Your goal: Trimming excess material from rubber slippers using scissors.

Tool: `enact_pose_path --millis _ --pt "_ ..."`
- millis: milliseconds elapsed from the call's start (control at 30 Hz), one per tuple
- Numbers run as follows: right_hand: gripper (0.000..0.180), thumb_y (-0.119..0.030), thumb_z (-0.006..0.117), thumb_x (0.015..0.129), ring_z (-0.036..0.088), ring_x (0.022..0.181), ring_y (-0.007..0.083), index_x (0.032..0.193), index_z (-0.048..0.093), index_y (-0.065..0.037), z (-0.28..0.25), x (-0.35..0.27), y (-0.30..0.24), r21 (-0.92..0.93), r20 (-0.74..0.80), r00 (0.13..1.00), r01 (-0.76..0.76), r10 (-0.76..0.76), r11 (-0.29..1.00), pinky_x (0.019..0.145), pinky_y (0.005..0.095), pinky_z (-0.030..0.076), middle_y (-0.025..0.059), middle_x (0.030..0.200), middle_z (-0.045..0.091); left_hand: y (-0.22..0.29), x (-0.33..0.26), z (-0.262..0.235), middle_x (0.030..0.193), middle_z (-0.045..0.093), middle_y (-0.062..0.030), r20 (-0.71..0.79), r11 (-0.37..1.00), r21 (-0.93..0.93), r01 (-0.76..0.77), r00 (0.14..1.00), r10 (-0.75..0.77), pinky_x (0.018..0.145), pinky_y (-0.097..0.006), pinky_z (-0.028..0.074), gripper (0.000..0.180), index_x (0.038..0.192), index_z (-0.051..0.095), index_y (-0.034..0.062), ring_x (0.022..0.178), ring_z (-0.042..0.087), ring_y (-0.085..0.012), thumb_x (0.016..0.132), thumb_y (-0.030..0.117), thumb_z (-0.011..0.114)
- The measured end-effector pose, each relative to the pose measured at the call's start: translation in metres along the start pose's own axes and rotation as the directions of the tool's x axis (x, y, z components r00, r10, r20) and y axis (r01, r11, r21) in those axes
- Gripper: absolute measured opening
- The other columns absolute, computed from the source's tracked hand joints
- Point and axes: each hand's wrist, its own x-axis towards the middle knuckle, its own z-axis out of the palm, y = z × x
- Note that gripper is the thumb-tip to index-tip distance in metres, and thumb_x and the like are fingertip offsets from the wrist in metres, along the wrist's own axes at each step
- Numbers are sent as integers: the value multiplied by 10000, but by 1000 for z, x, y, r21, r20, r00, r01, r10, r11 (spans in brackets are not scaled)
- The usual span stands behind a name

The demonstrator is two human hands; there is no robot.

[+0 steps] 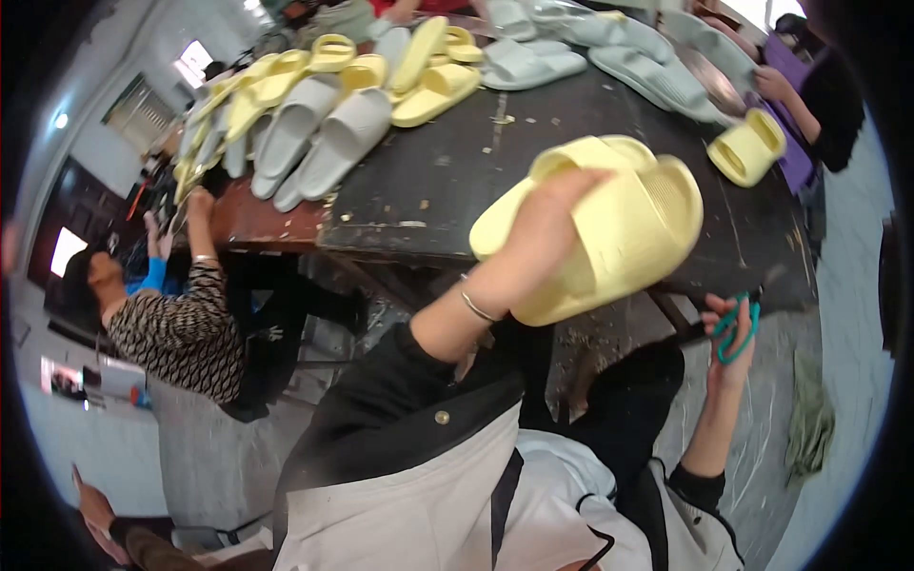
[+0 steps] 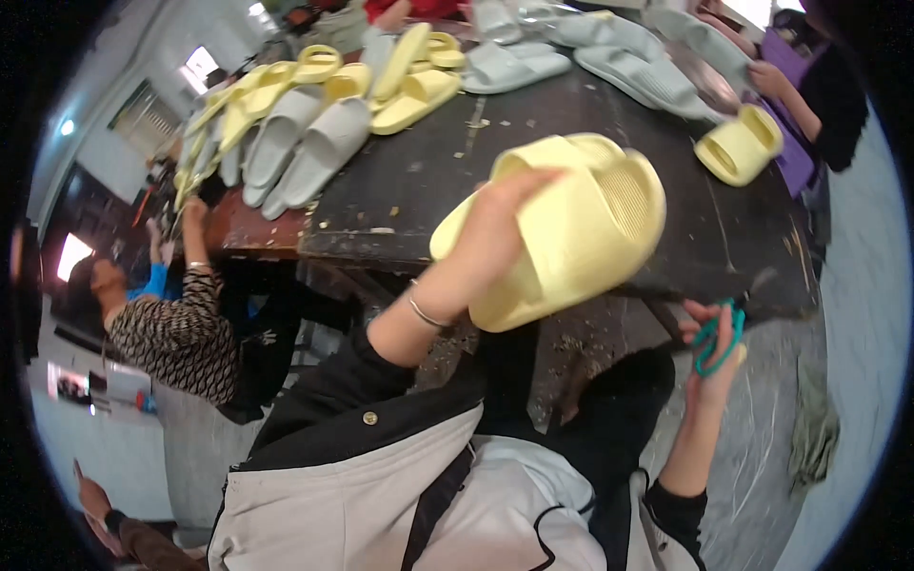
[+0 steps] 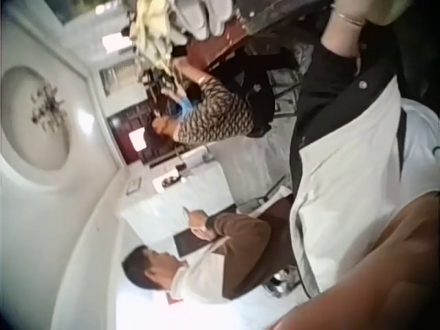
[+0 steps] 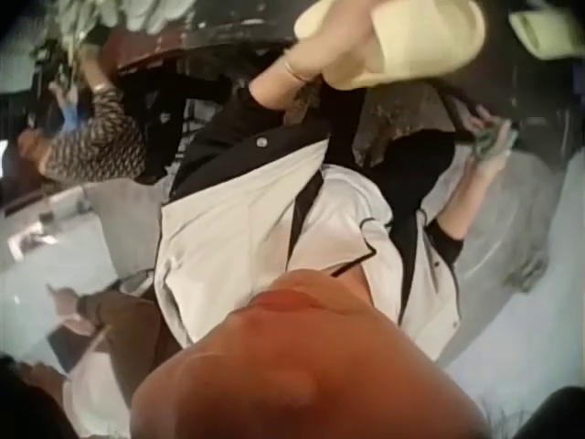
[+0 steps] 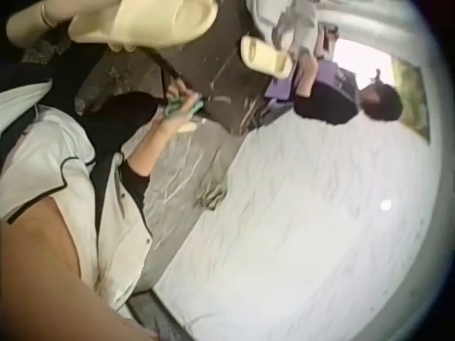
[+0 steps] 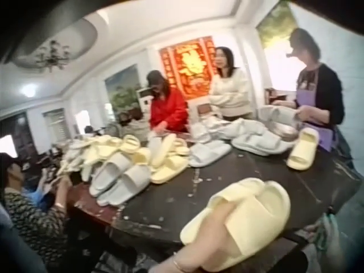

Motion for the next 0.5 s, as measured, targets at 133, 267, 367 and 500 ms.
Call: enact_pose_path --millis 133,267,367,500 --pt "299 -366 566 981 605 707 137 980 572 -66 -19 14 13 -41 21 999 -26 27 999 645 243 469 86 834 629 -32 36 -121 1126 684 -143 -274 982 115 153 955 -116 914 -304 489 348 1212 625 4 1048 635 -173 872 -1 552" --pt "309 -385 585 969 601 692 121 965 573 -76 -38 25 29 -111 -40 998 -58 54 992 614 236 462 85 845 635 -114 67 -256 1158 670 -128 -478 970 195 144 878 -34 938 -294 476 344 1231 624 7 1060 621 -171 892 31 570" --pt "333 -405 604 952 565 636 115 935 560 -75 -40 31 40 -119 -189 981 -76 52 990 585 231 430 79 831 622 -188 56 -364 1185 658 -119 -605 944 273 183 796 20 938 -293 478 321 1251 619 24 1073 611 -171 941 75 550" --pt "326 -423 622 938 582 646 97 920 562 -103 -54 33 52 -156 -202 978 -84 52 984 548 208 426 57 825 628 -237 25 -459 1215 646 -133 -740 983 -168 76 649 -176 967 -329 480 323 1262 592 4 1096 616 -216 964 106 520"
